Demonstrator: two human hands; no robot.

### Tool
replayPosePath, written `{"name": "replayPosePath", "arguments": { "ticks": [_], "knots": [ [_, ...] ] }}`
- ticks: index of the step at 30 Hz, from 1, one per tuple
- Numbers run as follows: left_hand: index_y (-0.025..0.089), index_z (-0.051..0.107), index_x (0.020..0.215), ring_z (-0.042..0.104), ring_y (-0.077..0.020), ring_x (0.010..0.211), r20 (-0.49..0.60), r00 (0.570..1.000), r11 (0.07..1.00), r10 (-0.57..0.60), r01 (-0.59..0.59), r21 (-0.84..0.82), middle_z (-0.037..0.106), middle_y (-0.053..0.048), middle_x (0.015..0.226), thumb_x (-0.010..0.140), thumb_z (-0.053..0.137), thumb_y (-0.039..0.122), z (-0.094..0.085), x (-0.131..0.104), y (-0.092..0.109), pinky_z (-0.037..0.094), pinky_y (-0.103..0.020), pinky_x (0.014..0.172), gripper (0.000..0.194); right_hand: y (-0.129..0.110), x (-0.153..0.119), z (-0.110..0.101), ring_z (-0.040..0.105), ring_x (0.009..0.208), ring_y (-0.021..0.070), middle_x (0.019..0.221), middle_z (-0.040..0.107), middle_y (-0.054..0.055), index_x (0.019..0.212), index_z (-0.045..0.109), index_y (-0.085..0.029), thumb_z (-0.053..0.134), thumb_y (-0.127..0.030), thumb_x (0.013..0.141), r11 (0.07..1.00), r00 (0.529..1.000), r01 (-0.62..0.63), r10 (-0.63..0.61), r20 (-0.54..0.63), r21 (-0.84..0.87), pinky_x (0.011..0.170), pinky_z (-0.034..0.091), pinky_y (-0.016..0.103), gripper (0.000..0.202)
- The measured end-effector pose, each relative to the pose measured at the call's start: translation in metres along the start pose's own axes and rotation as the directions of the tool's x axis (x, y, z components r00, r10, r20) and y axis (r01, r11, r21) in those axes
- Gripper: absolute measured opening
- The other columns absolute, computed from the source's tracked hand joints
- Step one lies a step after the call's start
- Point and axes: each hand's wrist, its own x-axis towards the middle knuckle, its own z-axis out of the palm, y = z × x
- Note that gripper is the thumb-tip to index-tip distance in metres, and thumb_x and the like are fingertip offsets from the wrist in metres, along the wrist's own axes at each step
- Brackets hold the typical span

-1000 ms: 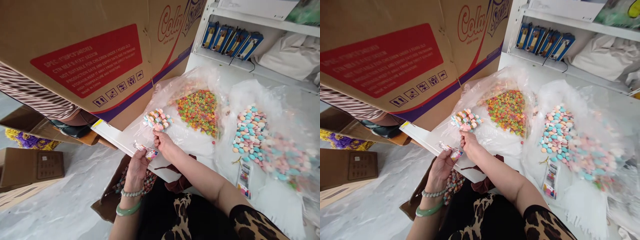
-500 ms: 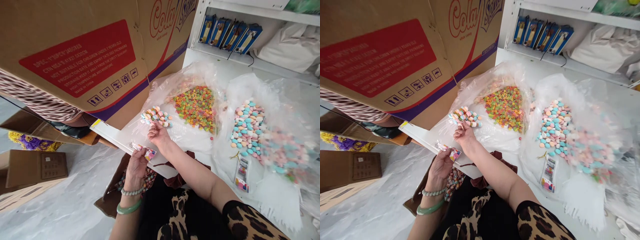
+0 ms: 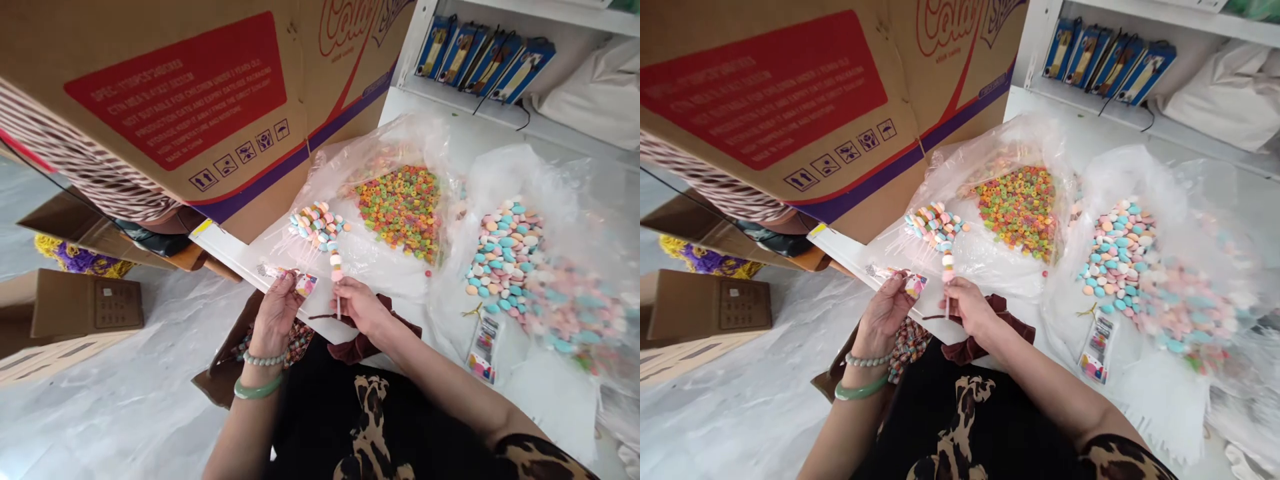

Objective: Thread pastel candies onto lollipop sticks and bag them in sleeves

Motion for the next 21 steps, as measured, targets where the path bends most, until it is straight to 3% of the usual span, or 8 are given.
{"name": "replayPosePath", "arguments": {
  "ticks": [4,9,15,21],
  "knots": [
    [0.014,0.067,0.078,0.066,-0.0154,0.067,-0.005,1.000,0.999,-0.031,0.031,-0.036,0.070,-0.003,0.075,0.080,0.065,0.012,0.018,-0.004,-0.005,0.056,-0.028,0.063,0.003,0.006,-0.035,-0.046,0.038,0.045,0.0070,0.053,0.049,-0.005,0.068,0.060,-0.017,0.069,-0.033,0.073,0.929,0.963,0.266,-0.268,0.026,-0.257,0.047,0.027,0.023,0.019],
    [0.015,0.065,0.077,0.062,-0.0130,0.060,-0.036,0.990,0.990,-0.135,0.134,-0.038,0.067,-0.002,0.070,0.084,0.063,0.015,0.035,-0.008,-0.014,0.052,-0.026,0.057,0.007,0.013,-0.057,-0.078,0.033,0.046,0.0070,0.054,0.047,-0.004,0.077,0.068,-0.017,0.072,-0.037,0.070,0.914,0.952,0.296,-0.306,0.008,-0.277,0.045,0.019,0.024,0.022],
    [0.017,0.065,0.083,0.063,-0.0132,0.063,0.043,0.977,0.978,-0.209,0.209,0.010,0.069,-0.003,0.078,0.088,0.060,0.026,0.039,-0.010,-0.021,0.049,-0.025,0.055,0.012,0.013,-0.070,-0.088,0.031,0.049,0.0082,0.057,0.044,-0.004,0.080,0.069,-0.019,0.071,-0.040,0.072,0.891,0.924,0.365,-0.382,-0.010,-0.270,0.045,0.020,0.024,0.022],
    [0.018,0.064,0.082,0.064,-0.0127,0.067,0.027,0.976,0.975,-0.214,0.215,-0.047,0.068,-0.001,0.078,0.089,0.061,0.025,0.053,-0.016,-0.029,0.051,-0.027,0.062,0.010,0.015,-0.069,-0.087,0.032,0.048,0.0086,0.057,0.044,-0.004,0.080,0.069,-0.019,0.070,-0.042,0.073,0.866,0.917,0.377,-0.399,0.003,-0.329,0.046,0.022,0.025,0.024]
  ]
}}
